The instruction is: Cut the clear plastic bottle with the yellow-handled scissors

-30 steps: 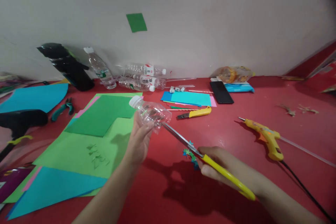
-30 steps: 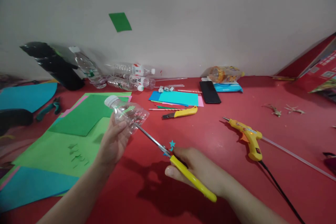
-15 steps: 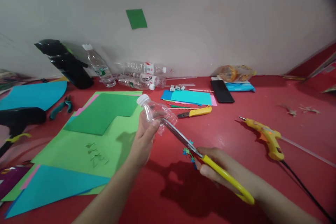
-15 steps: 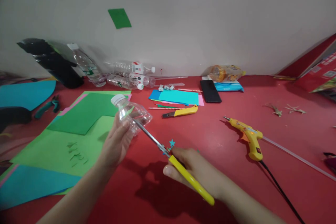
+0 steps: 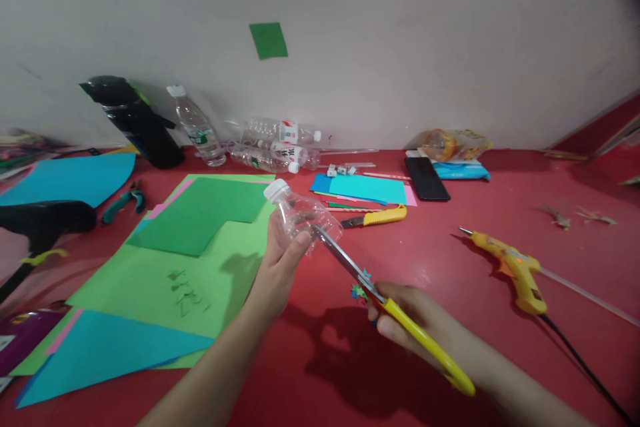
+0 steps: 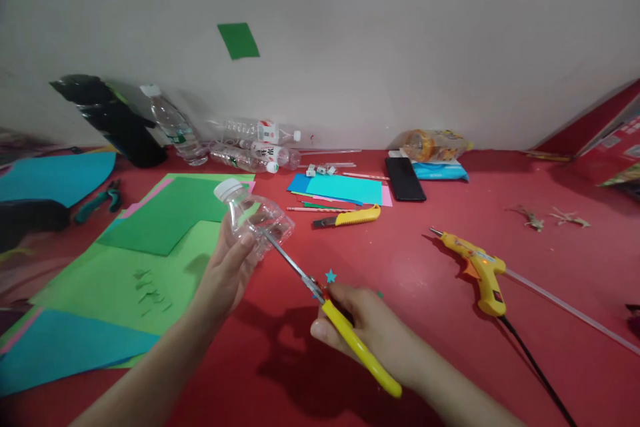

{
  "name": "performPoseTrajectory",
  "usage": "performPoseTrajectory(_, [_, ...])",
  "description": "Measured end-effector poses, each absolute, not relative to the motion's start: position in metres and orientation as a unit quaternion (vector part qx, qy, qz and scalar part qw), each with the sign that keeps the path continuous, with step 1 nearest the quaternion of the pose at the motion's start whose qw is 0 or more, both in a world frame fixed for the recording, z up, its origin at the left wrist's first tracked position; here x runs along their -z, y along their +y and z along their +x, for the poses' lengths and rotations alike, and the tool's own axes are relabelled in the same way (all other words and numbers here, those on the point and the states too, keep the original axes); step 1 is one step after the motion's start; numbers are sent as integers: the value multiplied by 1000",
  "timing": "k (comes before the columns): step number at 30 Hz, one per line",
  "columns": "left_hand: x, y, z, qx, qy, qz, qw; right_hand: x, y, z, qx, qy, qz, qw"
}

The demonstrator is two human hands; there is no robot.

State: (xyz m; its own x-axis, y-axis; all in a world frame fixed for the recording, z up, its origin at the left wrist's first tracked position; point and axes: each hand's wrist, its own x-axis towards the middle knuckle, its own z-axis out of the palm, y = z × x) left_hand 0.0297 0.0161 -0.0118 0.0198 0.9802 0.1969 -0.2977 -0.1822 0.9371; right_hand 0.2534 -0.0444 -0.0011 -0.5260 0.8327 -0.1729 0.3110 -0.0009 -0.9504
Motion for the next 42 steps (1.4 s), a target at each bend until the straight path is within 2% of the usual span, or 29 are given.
performPoseTrajectory(16, [1, 13, 34, -601, 379, 439, 551, 7, -45, 254, -582, -664, -396, 253])
performPoseTrajectory(42, [15, 13, 31, -611, 368, 462, 527, 3, -49, 251, -534, -685, -445, 218])
